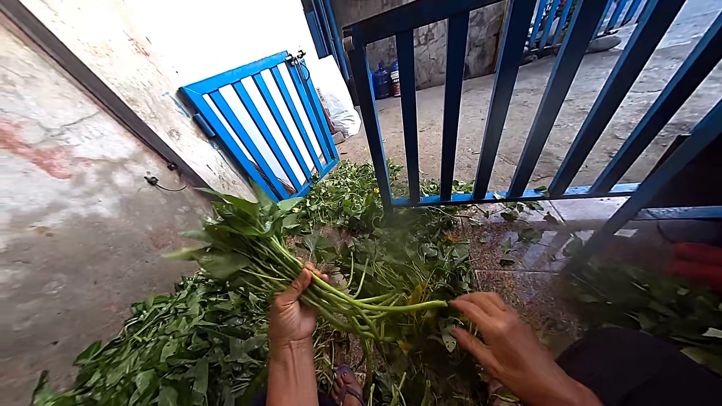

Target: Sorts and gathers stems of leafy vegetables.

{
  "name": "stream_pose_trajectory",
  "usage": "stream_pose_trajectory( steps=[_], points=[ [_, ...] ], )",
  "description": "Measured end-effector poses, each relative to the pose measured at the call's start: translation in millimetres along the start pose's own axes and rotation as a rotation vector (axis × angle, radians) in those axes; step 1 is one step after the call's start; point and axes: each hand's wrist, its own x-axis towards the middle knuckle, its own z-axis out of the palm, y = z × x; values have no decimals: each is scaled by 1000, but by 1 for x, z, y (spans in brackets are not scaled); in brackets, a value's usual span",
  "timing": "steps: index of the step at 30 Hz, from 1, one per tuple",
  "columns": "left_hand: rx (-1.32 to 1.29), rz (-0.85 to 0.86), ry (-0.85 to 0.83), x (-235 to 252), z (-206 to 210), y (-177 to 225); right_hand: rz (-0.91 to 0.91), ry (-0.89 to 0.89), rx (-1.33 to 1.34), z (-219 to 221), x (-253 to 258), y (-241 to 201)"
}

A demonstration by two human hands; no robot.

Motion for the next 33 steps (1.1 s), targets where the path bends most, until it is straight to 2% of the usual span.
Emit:
stream_pose_trajectory(
  steps=[2, 4, 6, 9, 13, 15, 19, 22, 28, 31, 33],
  points=[
    [115, -8, 40, -6, 11, -9, -164, 306, 93, -4, 13, -43],
    [192, -31, 35, -14, 25, -23, -255, 348, 245, 1, 28, -80],
    [222, -47, 25, -23, 39, -37, -178, 166, 291, 22, 46, -90],
    [259, -60, 87, -36, 55, -46, 64, -188, 492, 53, 78, -68],
    [236, -150, 240, -42, 52, -44, 122, -464, 773, 64, 88, -37],
    [186, -235, 317, -45, 55, -42, 102, -606, 819, 64, 87, -29],
    [155, -285, 402, -52, 56, -45, 19, -585, 616, 59, 83, -28],
    [118, -285, 402, -55, 51, -49, 32, -593, 618, 58, 78, -32],
    [24, -345, 430, -56, 49, -51, 188, -813, 778, 57, 77, -31],
    [-12, -348, 443, -56, 41, -53, 159, -961, 757, 60, 82, -28],
    [-16, -324, 425, -56, 33, -57, 138, -977, 751, 64, 84, -24]
  ],
)
